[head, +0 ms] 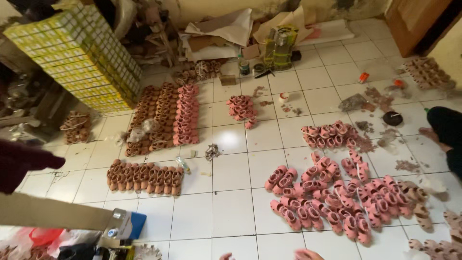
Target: The person sits on the floor and applies glue from a can onto a white sheet of material using their finger. They open the can, spread the glue across the surface, and then close the can.
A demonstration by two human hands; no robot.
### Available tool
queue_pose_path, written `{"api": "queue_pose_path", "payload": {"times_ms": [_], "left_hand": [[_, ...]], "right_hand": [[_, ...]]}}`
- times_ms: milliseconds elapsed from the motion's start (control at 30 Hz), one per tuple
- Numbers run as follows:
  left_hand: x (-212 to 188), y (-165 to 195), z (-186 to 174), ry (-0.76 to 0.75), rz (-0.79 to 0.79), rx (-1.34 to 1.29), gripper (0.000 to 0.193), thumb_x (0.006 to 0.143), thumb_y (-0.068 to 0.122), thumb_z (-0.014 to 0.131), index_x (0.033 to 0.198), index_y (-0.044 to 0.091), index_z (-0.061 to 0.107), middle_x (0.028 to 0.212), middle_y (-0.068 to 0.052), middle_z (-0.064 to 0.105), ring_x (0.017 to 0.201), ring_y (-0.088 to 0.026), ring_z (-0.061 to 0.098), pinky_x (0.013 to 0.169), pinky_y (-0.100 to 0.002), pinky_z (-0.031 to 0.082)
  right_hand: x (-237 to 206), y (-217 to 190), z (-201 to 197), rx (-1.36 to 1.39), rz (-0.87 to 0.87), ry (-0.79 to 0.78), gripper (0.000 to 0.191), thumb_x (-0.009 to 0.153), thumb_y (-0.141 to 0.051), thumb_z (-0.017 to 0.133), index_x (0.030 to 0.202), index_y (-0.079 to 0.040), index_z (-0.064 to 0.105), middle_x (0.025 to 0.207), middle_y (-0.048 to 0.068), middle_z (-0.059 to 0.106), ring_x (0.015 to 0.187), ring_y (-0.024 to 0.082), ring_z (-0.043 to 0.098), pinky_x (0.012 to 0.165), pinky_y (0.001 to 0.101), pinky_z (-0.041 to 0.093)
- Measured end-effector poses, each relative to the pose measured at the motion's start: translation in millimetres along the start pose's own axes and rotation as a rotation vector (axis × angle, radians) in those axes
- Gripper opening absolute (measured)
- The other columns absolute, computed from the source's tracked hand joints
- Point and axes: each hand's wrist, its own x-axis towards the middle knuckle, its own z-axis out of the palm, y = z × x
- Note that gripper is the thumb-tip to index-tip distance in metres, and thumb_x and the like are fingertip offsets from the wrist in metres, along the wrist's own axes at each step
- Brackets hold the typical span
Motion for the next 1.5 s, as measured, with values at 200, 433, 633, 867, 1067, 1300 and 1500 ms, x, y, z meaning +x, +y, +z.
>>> {"api": "queue_pose_path", "payload": {"times_ms": [200, 433, 633, 867, 1067, 1300, 1500], "left_hand": [[137.3, 74.7, -140.4, 0.008, -0.098, -0.033, 0.048, 0.084, 0.028, 0.074, 0.123, 0.002, 0.065, 0.127, -0.026, 0.061, 0.121, -0.042, 0.057, 0.103, -0.048, 0.048], [245.5, 118.0, -282.8, 0.164, -0.158, 0.077, 0.046, 0.087, 0.031, 0.072, 0.122, 0.001, 0.065, 0.12, -0.024, 0.067, 0.116, -0.041, 0.063, 0.1, -0.045, 0.05], [436.6, 236.0, -381.4, 0.377, 0.21, 0.082, 0.043, 0.09, 0.029, 0.069, 0.123, 0.002, 0.066, 0.118, -0.024, 0.07, 0.113, -0.042, 0.065, 0.097, -0.047, 0.051], [622.9, 311.8, -353.4, 0.415, 0.249, -0.056, 0.042, 0.09, 0.026, 0.07, 0.125, 0.003, 0.066, 0.116, -0.021, 0.073, 0.11, -0.035, 0.071, 0.095, -0.043, 0.055], [855.2, 332.7, -290.1, 0.321, -0.003, -0.315, 0.044, 0.09, 0.028, 0.073, 0.127, 0.005, 0.064, 0.12, -0.015, 0.076, 0.109, -0.026, 0.075, 0.091, -0.037, 0.059], [1103.1, 291.5, -234.8, 0.406, 0.131, -0.354, 0.045, 0.094, 0.023, 0.067, 0.134, 0.006, 0.057, 0.12, -0.015, 0.075, 0.106, -0.027, 0.075, 0.088, -0.039, 0.062], [1179.5, 196.0, -206.5, 0.399, 0.094, -0.072, 0.064, 0.086, 0.021, 0.073, 0.145, 0.011, 0.052, 0.119, -0.015, 0.073, 0.105, -0.03, 0.073, 0.088, -0.041, 0.059]], "right_hand": [[112.0, -225.1, -32.8, -0.022, -0.274, -0.004, 0.052, 0.088, -0.037, 0.076, 0.132, -0.013, 0.062, 0.105, -0.002, 0.073, 0.092, 0.014, 0.074, 0.074, 0.0301, 0.057], [257.3, -471.9, -107.9, -0.293, -0.514, 0.253, 0.044, 0.092, -0.033, 0.074, 0.128, -0.009, 0.065, 0.102, 0.009, 0.077, 0.093, 0.019, 0.073, 0.081, 0.0326, 0.058], [346.0, -571.5, -206.4, 0.394, -0.31, 0.075, 0.043, 0.095, -0.023, 0.061, 0.136, -0.013, 0.057, 0.113, 0.003, 0.077, 0.093, 0.017, 0.075, 0.075, 0.0336, 0.06], [533.5, -680.7, -409.3, 0.26, -0.29, 0.255, 0.055, 0.093, -0.041, 0.071, 0.135, -0.008, 0.059, 0.109, 0.01, 0.077, 0.092, 0.016, 0.075, 0.075, 0.0318, 0.059], [778.7, -797.2, -564.1, -0.133, -0.412, 0.517, 0.083, 0.09, -0.059, 0.077, 0.138, 0.002, 0.049, 0.12, 0.023, 0.068, 0.107, 0.037, 0.069, 0.087, 0.0421, 0.055], [1060.0, -843.1, -653.6, -0.489, -0.667, 0.562, 0.115, 0.074, -0.057, 0.085, 0.158, -0.002, 0.028, 0.156, 0.028, 0.037, 0.145, 0.041, 0.036, 0.117, 0.0475, 0.034], [1223.8, -855.7, -695.0, -0.737, -0.71, 0.858, 0.126, 0.068, -0.06, 0.089, 0.158, 0.0, 0.026, 0.156, 0.029, 0.037, 0.145, 0.047, 0.037, 0.121, 0.0506, 0.032]]}}
